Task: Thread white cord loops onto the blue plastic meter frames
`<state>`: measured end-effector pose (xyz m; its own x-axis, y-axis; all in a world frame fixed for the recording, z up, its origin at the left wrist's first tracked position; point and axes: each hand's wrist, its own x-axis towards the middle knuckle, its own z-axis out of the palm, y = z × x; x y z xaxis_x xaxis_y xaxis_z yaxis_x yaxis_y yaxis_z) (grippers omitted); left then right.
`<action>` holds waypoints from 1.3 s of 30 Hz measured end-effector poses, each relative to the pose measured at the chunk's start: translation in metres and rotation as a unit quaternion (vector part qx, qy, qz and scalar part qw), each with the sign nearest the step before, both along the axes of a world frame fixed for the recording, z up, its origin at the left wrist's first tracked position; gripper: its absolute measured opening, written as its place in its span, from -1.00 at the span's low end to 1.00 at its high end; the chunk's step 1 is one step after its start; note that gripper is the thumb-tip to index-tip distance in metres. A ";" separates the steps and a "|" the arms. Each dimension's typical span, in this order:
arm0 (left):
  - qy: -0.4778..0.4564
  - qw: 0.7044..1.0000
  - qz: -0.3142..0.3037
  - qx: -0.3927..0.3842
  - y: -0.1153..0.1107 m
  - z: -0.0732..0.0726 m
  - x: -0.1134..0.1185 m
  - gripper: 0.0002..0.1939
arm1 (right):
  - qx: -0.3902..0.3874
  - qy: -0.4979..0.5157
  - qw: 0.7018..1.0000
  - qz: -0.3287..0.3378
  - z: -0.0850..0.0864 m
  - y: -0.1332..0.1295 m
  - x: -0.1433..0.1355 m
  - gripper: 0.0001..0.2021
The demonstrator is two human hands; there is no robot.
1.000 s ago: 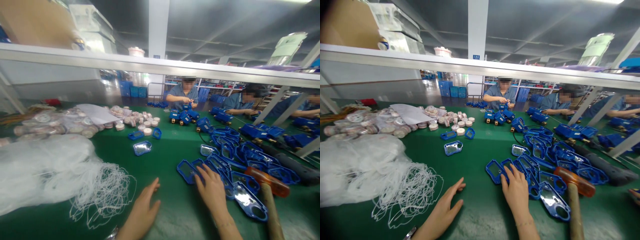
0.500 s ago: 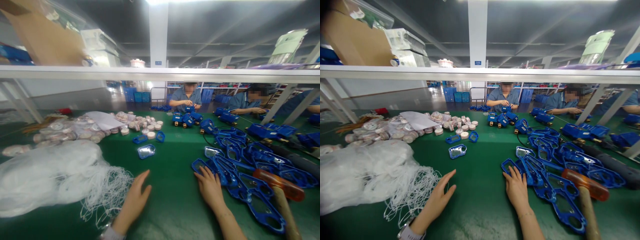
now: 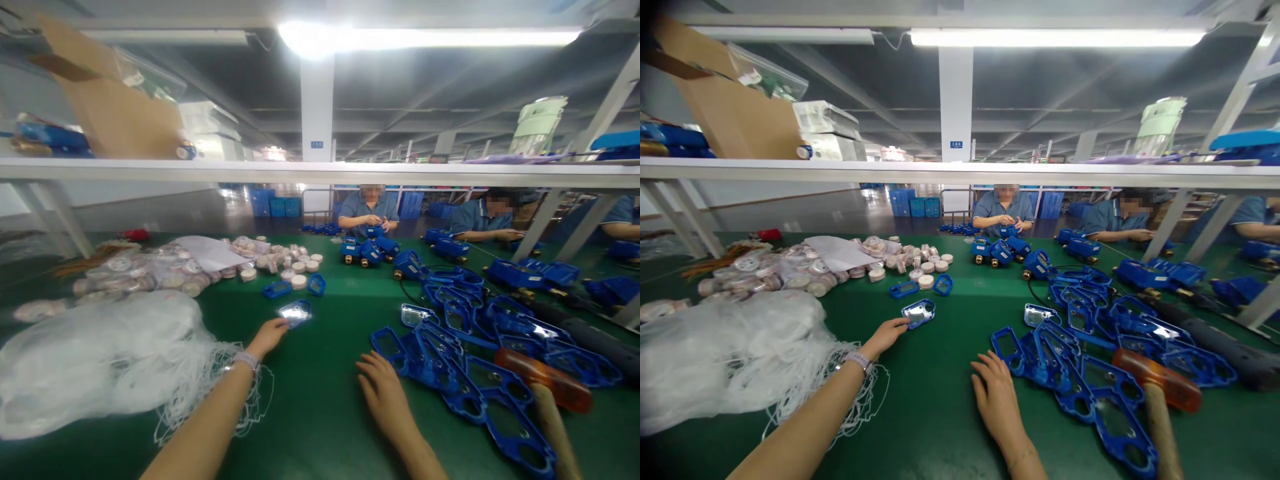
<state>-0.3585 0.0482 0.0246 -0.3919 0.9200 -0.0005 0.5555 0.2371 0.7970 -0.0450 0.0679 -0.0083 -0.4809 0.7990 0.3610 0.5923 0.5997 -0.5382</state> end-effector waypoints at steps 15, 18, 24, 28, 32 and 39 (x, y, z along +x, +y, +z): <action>0.111 0.986 -0.104 0.062 -0.032 -0.006 0.084 -0.30 | -0.084 0.036 0.995 0.034 -0.005 -0.013 -0.012 -0.58; 0.145 0.978 -0.141 0.050 -0.008 -0.012 0.103 -0.12 | -0.099 0.074 0.992 0.032 -0.006 -0.013 -0.013 -0.60; 0.187 0.972 -0.137 0.029 0.012 -0.016 0.133 -0.31 | -0.092 0.114 0.989 -0.001 -0.010 -0.007 -0.007 -0.64; 0.180 0.966 -0.182 0.024 -0.007 -0.005 0.131 -0.63 | -0.079 0.133 0.988 -0.021 -0.009 -0.004 -0.004 -0.53; 0.153 0.964 -0.217 -0.008 -0.033 0.003 0.118 -0.53 | -0.082 0.107 0.991 0.018 -0.001 -0.012 -0.007 -0.47; 0.231 0.970 -0.070 -0.018 -0.087 0.014 0.064 -0.65 | -0.086 0.052 0.994 0.048 0.012 -0.031 -0.014 -0.60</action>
<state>-0.2949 -0.0389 0.0382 -0.2293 0.9668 0.1125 0.8807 0.1568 0.4470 -0.0591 0.0369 0.0032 -0.5255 0.8054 0.2742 0.4726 0.5443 -0.6930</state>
